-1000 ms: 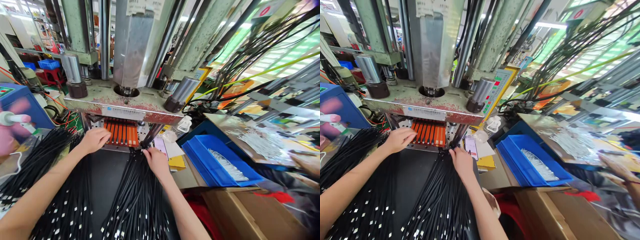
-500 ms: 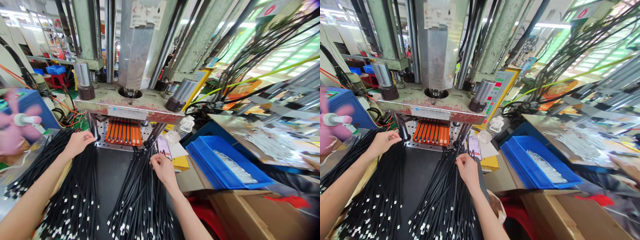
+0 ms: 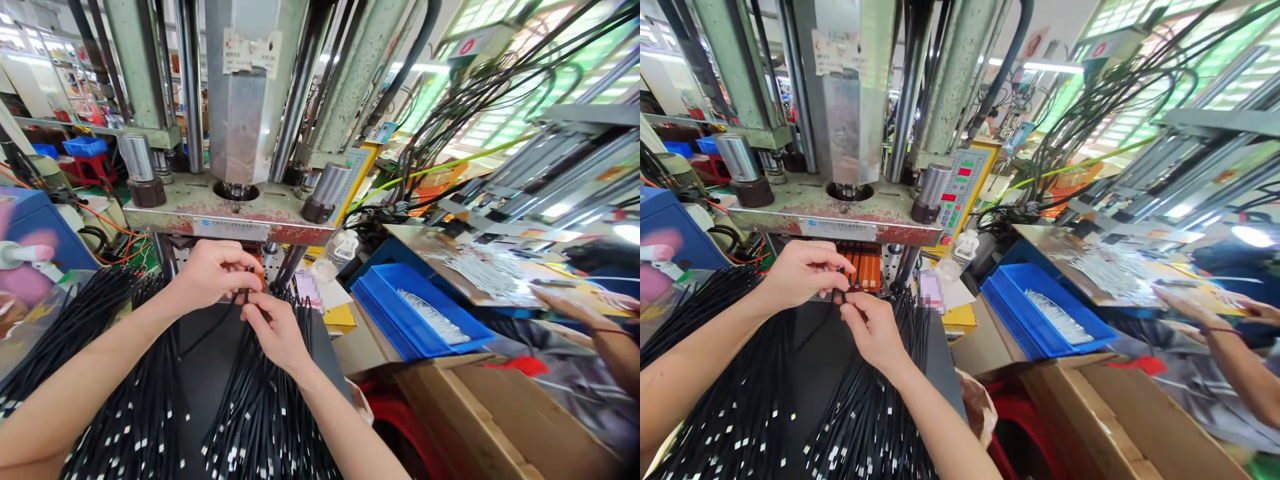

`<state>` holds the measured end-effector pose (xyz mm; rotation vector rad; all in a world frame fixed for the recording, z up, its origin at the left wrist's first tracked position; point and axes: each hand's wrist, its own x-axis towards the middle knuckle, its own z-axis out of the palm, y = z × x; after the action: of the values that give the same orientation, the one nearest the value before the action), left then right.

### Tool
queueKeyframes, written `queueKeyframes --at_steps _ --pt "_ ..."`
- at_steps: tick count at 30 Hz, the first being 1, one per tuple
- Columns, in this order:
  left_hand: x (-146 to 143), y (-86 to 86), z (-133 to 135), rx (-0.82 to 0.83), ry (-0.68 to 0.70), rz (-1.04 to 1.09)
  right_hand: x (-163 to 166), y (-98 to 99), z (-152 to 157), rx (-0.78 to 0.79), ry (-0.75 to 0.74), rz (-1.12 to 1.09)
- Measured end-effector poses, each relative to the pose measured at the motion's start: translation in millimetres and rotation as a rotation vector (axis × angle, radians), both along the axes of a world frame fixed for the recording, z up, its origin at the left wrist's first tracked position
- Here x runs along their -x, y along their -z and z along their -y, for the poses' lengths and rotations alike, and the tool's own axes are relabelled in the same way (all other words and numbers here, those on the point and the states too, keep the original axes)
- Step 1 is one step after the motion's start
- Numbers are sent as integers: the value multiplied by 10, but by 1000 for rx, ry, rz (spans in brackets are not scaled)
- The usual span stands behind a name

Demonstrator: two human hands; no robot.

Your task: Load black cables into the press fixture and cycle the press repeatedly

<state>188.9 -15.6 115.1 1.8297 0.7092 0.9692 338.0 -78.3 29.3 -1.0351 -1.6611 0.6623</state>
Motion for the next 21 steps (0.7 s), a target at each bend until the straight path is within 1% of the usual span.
queueKeyframes --at_steps 2,4,6,8,10,12,14,16,17,18,19,21 --pt "-70 -22 -14 26 17 -7 7 -5 7 -29 -1 10" --pt "-129 -28 -43 43 29 -7 28 28 48 -21 -10 5" --pt "-176 -36 -89 46 20 14 53 114 109 -2 -17 32" --pt "-212 -65 -151 12 -17 46 64 248 158 13 -21 111" --pt "-240 -131 -218 -83 -70 65 41 397 146 30 -19 203" --pt "-264 -230 -272 -237 -120 59 -23 515 26 46 10 266" --pt "-289 -326 -298 -397 -152 30 -121 567 -213 59 85 301" --pt "-311 -350 -305 -508 -159 2 -231 550 -533 74 212 308" --pt "-319 -313 -309 -531 -153 -5 -282 522 -700 80 282 305" --pt "-322 -237 -318 -529 -149 -13 -327 489 -860 84 341 302" --pt "-320 -123 -335 -508 -151 -32 -362 456 -1003 89 380 300" --pt "-296 191 -390 -459 -149 -155 -403 404 -1218 102 410 313"
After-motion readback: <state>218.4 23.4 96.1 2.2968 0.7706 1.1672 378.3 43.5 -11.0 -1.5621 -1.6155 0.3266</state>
